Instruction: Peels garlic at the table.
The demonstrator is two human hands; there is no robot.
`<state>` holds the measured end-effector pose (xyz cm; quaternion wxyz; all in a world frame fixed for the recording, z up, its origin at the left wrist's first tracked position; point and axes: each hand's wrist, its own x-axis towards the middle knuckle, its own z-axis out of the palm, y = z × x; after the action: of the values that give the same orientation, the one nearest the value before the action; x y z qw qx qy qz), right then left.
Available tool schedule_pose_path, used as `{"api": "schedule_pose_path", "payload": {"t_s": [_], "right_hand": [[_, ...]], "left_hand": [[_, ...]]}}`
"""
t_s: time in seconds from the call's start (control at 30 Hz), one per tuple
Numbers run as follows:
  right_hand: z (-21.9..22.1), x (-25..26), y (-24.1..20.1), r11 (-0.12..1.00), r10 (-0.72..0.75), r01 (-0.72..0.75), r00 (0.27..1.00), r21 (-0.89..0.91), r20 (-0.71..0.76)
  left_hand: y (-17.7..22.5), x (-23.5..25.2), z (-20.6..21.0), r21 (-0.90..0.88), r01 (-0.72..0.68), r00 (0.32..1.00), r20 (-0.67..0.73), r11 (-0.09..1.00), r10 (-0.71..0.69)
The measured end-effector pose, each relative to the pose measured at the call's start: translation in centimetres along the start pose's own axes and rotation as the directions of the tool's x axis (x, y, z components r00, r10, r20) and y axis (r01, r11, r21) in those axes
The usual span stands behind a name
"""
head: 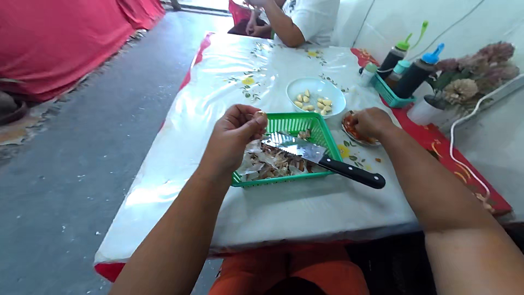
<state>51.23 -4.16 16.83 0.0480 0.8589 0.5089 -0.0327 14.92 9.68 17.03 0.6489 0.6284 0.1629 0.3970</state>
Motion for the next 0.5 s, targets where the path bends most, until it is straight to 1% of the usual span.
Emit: {"api": "schedule_pose_path", "payload": {"t_s": [0.1, 0.23, 0.37, 0.5], "right_hand": [[0.1, 0.0, -0.3, 1.000, 0.001, -0.001, 1.000, -0.003, 0.009], [0.1, 0.4, -0.5, 0.995, 0.100, -0.100, 0.995, 0.028, 0.005], [0.7, 0.2, -0.6, 0.973, 0.185, -0.177, 0.982, 0.147, -0.045], [1.4, 0.3, 0.8, 0.939, 0.180, -0.149, 0.981, 0.311, -0.072]], "left_hand": [[0.1, -0.2, 0.2, -0.010, 0.015, 1.000, -0.008, 1.000, -0.015], [0.3, -0.2, 0.5, -0.027, 0.047, 0.999, -0.010, 0.999, -0.047], [0.2, -0.2, 0.4, -0.017, 0.055, 0.998, 0.008, 0.998, -0.054], [-0.4, -0.1, 0.3, 0.009, 0.019, 0.999, 0.034, 1.000, -0.020]]}}
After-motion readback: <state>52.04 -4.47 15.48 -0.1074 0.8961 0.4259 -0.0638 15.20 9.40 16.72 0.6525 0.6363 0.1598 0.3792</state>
